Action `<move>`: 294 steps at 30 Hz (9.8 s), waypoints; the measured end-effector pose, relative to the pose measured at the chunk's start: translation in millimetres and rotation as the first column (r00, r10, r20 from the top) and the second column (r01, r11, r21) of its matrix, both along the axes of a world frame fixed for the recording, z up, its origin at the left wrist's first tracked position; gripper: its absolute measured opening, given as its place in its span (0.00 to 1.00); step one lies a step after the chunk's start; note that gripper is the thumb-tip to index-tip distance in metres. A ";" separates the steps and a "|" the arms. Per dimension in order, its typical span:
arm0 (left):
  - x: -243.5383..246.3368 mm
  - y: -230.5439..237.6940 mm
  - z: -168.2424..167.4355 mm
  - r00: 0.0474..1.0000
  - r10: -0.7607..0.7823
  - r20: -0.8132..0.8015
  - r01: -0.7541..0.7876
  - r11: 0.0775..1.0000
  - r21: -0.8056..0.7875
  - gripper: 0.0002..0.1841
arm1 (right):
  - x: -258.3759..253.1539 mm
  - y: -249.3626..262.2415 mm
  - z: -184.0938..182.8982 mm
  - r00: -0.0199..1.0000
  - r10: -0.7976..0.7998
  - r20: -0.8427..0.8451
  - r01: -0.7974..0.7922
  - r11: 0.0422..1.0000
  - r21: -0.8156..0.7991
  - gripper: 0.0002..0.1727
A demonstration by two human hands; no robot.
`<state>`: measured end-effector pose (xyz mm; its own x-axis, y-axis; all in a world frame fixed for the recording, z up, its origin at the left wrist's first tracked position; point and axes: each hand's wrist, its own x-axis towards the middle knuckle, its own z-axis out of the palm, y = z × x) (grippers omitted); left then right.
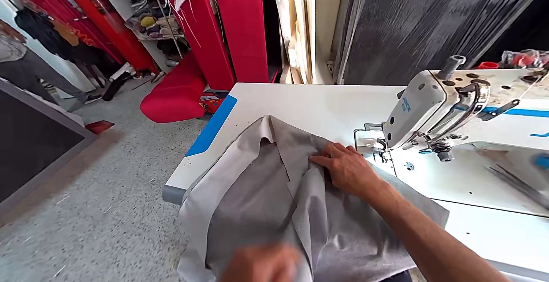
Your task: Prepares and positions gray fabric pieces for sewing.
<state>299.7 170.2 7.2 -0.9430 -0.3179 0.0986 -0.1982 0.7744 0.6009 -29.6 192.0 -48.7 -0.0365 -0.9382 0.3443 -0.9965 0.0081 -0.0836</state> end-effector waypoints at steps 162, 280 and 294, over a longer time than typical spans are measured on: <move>-161.1 -86.8 -72.5 0.799 -0.434 -0.417 0.144 0.811 -0.568 0.13 | 13.8 197.4 46.3 0.690 -0.435 0.578 0.558 0.829 -0.043 0.11; -56.9 9.8 -86.0 0.688 0.400 -0.605 -0.189 0.904 0.384 0.19 | 79.7 160.8 154.7 0.905 0.081 0.418 0.250 0.693 -0.676 0.09; -150.8 -88.7 -66.7 0.954 -0.138 -0.266 -0.022 0.852 -0.522 0.17 | 44.3 146.5 10.2 0.204 -0.777 0.596 0.936 0.334 0.114 0.13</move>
<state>148.9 81.5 -59.6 -0.8631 -0.0911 0.4968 -0.0269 0.9905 0.1350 14.7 338.5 -38.5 -0.9843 -0.1009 0.1446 -0.1719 0.7319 -0.6594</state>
